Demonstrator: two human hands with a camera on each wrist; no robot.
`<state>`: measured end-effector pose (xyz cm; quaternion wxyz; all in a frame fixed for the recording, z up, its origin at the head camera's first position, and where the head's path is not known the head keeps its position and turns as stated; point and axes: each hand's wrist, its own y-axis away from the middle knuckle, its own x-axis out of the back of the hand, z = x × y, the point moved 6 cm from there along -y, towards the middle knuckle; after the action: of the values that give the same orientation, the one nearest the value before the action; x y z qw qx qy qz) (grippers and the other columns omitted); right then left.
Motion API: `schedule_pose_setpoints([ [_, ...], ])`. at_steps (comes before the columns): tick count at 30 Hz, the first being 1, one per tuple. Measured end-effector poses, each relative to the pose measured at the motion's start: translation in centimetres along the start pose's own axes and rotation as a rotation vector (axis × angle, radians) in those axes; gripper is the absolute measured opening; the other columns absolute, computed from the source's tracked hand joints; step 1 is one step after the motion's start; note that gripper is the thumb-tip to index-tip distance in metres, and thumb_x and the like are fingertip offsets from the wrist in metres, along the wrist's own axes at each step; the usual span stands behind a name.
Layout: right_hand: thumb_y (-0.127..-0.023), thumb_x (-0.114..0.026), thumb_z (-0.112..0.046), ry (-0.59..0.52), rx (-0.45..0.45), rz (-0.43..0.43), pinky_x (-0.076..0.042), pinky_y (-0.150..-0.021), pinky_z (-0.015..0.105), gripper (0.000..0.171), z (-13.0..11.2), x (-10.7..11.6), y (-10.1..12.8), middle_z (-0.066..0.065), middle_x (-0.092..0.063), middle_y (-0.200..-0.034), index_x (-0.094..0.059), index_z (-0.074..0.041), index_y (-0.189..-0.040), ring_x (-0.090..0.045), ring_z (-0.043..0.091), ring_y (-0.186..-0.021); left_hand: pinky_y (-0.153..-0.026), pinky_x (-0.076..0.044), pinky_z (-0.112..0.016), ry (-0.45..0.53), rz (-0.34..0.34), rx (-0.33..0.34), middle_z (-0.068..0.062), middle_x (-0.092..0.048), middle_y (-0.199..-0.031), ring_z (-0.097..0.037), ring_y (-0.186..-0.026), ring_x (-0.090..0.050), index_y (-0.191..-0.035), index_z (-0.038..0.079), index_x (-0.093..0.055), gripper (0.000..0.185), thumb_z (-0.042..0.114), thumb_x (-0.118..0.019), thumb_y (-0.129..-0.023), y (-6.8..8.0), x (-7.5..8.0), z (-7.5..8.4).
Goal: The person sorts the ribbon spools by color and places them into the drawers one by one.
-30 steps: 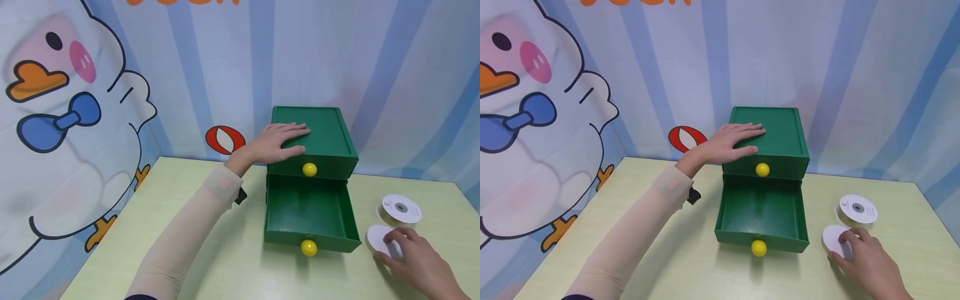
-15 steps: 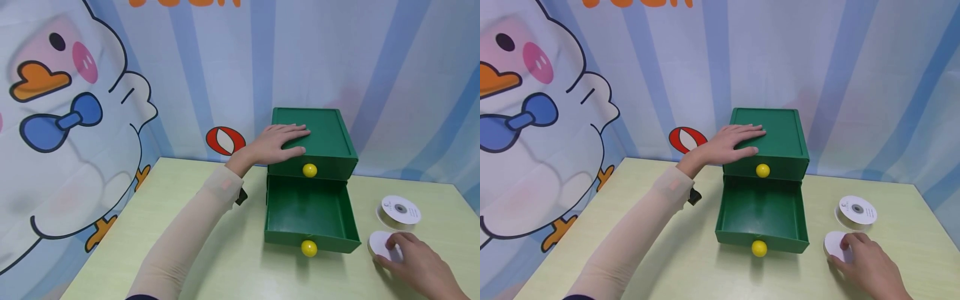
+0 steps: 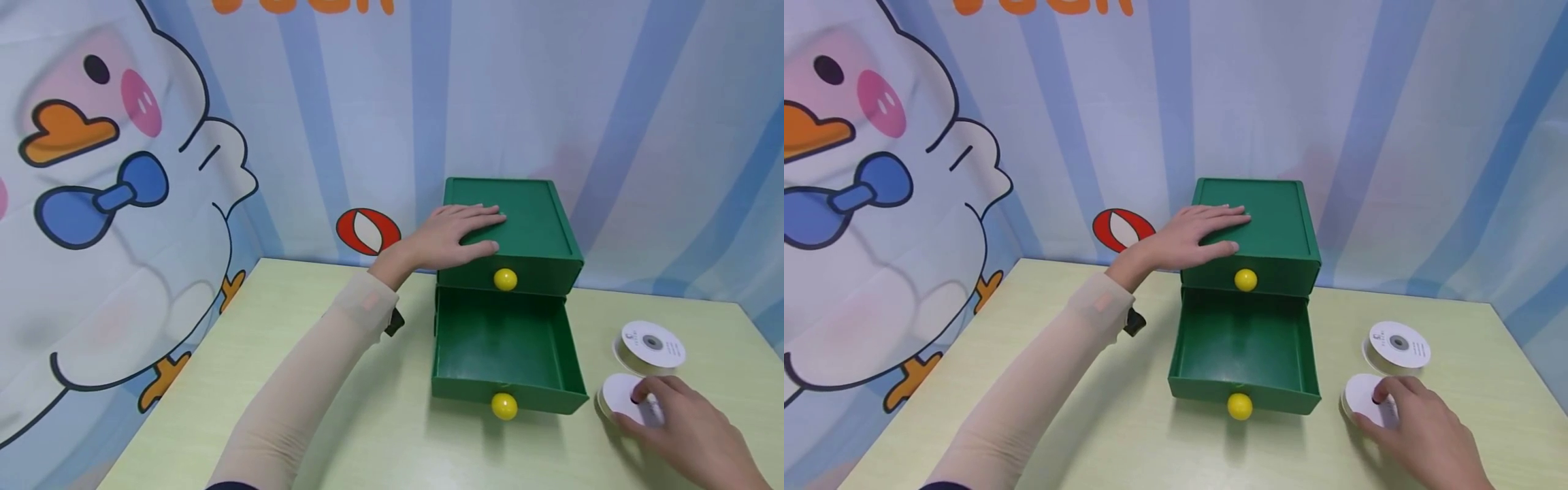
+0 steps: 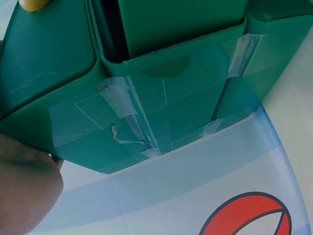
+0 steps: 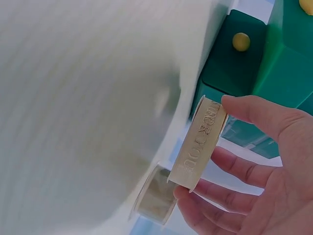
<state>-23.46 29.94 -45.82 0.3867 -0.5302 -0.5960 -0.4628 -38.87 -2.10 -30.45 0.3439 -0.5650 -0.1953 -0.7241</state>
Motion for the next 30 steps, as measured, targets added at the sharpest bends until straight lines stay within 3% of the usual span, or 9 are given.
schedule_pose_setpoints([
  [11, -0.079, -0.09, -0.049, 0.009, 0.078, 0.119, -0.055, -0.072, 0.062, 0.057, -0.9, 1.5, 0.5, 0.033, -0.063, -0.108, -0.064, -0.004, -0.1, -0.06, 0.043, -0.087, -0.133, -0.008, -0.045, -0.002, 0.006, 0.007, 0.005, -0.025, -0.176, -0.02, -0.164, -0.017, -0.168, 0.026, -0.034, 0.063, 0.048, -0.048, -0.111, 0.2, 0.1, -0.1],
  [21, -0.076, -0.092, -0.049, 0.064, 0.078, 0.138, -0.056, -0.073, 0.061, 0.062, -1.5, 3.1, 0.8, 0.035, -0.062, -0.104, -0.063, -0.001, -0.103, -0.059, 0.044, -0.084, -0.133, -0.008, -0.044, -0.001, 0.003, 0.007, 0.005, -0.025, -0.176, -0.02, -0.164, -0.017, -0.168, 0.026, -0.034, 0.063, 0.048, -0.048, -0.111, 0.3, -0.2, -0.3],
  [30, -0.075, -0.096, -0.038, 0.05, 0.139, 0.268, -0.053, -0.082, 0.073, 0.065, -3.2, 6.1, 1.3, 0.043, -0.057, -0.118, -0.065, 0.005, -0.113, -0.054, 0.056, -0.095, -0.133, -0.008, -0.044, -0.004, 0.013, 0.008, 0.006, -0.025, -0.176, -0.019, -0.164, -0.017, -0.168, 0.027, -0.034, 0.063, 0.05, -0.048, -0.111, 0.0, -0.1, -0.2],
])
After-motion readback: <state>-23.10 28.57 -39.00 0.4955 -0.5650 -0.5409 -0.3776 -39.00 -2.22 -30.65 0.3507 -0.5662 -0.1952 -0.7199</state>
